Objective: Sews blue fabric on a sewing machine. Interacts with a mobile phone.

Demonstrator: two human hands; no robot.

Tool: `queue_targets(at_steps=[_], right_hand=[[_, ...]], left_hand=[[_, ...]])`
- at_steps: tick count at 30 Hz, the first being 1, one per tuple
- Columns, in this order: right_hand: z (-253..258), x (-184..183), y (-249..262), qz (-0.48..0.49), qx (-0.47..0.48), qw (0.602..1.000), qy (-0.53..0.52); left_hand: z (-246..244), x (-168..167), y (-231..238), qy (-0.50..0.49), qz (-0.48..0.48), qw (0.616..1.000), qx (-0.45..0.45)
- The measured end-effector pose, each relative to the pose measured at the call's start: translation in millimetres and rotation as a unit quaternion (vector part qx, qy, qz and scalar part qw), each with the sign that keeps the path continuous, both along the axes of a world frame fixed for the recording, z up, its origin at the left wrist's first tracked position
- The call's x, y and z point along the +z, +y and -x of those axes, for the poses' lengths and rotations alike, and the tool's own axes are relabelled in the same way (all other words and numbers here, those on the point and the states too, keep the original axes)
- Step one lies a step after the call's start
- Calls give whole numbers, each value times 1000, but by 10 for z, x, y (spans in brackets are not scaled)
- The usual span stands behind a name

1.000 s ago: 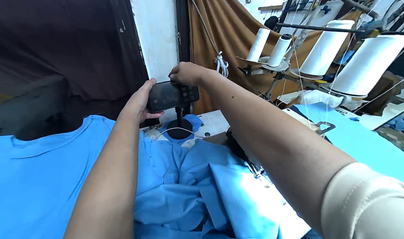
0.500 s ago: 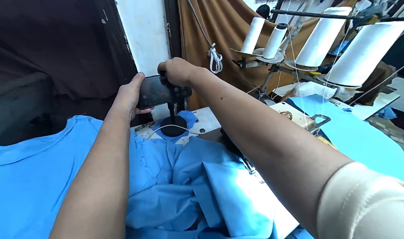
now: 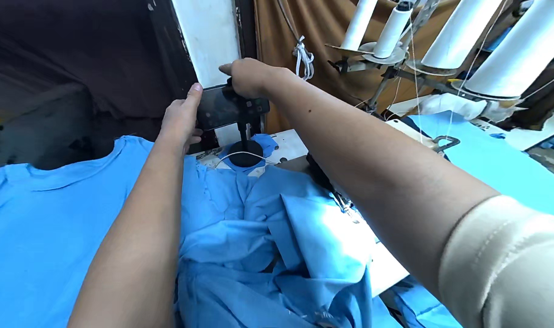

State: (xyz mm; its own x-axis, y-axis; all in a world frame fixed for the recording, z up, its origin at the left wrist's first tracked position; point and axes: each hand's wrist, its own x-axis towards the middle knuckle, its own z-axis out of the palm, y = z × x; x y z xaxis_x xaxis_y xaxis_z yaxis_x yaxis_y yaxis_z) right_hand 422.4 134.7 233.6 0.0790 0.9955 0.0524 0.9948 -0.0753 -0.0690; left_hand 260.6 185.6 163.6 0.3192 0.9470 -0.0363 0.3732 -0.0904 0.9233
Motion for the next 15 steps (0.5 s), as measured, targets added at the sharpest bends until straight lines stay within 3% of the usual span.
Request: queue_targets(at_steps=[5,7,8,9,10,11,13,15], right_hand=[[182,233,-181,-26,0,1000,-5],[-97,18,-261,-150,-6,988,30],[-343,-282,-581,-245,9,969,38],[-710,-545,-1193,-268,90,959,-25],[-810,-559,-1939,-196,78,974,-84],[-701,-490,-2565,-140,-11,982,-127],[-623,-779,-3432,-221,-149,957,-116],[-668,-1148,-4078,-297,-222,927,-64]], left_hand=[[490,-277,-242,64,-89,994,-1],[801,-434,-468,117,-120,986,-8],[961,-505,-646,147,-131,980,-15],[1130,-577,-846,172,-140,975,-19],[1315,-647,-1054,188,-151,970,-19],[1516,-729,-1256,197,-165,966,-15],[1950,-961,-1706,212,-195,958,-3],[2304,-1131,-2208,209,-238,948,21]])
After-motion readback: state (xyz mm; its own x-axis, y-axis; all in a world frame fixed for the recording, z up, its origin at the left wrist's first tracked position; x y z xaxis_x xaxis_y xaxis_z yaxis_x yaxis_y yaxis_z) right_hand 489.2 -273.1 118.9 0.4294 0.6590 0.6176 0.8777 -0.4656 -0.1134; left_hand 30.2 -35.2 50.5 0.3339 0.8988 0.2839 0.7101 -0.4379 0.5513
